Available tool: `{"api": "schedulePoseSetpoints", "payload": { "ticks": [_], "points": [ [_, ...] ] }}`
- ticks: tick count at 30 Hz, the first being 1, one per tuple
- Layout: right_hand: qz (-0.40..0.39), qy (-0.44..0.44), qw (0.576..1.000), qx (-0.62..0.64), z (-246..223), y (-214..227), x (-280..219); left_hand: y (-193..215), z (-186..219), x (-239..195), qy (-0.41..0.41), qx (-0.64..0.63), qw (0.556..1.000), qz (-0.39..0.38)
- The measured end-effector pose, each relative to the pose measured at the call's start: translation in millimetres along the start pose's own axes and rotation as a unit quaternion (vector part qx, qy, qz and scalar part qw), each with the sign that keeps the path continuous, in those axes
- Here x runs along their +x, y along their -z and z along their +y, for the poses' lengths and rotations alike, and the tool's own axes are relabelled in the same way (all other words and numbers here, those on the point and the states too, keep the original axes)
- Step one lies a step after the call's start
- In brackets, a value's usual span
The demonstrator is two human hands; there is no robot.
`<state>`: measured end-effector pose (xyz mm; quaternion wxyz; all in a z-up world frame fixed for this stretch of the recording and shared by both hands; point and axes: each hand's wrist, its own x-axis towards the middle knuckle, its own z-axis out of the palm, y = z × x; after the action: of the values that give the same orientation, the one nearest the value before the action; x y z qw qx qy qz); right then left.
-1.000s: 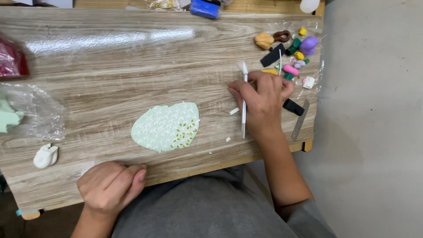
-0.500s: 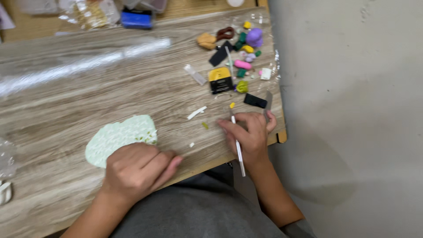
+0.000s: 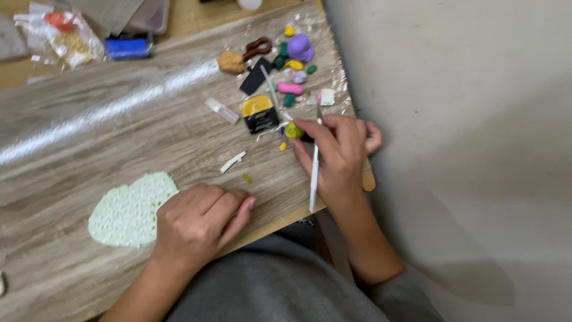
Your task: The person uses a craft knife to cut small pieces from a white clay strip and places them onto a light green clay sheet. They repeatedly cut and arrange the pieces to form a pattern on the sheet.
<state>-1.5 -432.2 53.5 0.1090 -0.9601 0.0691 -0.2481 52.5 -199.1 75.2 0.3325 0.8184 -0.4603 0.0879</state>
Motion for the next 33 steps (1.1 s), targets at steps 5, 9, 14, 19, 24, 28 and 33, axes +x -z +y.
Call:
{"api": "schedulePoseSetpoints", "payload": {
  "ticks": [5,9,14,19,24,28,33],
  "points": [
    [-0.069,0.062,0.996,0.009,-20,12,-42,-5,3,-5,0.017,0.029,0.999,-0.002],
    [-0.074,0.086,0.993,0.036,-27,5,-59,-15,6,-9,0.045,0.071,0.996,-0.026],
    [-0.077,0.049,0.996,0.002,-30,7,-56,-23,7,-5,0.058,0.101,0.993,-0.026],
    [-0.097,0.069,0.993,0.003,-23,11,-56,-32,9,-6,0.068,0.114,0.991,-0.027],
    [-0.014,-0.045,0.956,0.289,-10,15,-90,-34,8,-9,0.073,0.118,0.989,-0.050],
    [0.022,-0.115,0.867,0.484,-4,-7,-121,-40,13,-7,0.060,0.116,0.991,-0.039],
    [0.061,-0.017,0.937,0.343,-2,-16,-115,-65,10,-16,0.065,0.067,0.996,0.008]
  ]
}}
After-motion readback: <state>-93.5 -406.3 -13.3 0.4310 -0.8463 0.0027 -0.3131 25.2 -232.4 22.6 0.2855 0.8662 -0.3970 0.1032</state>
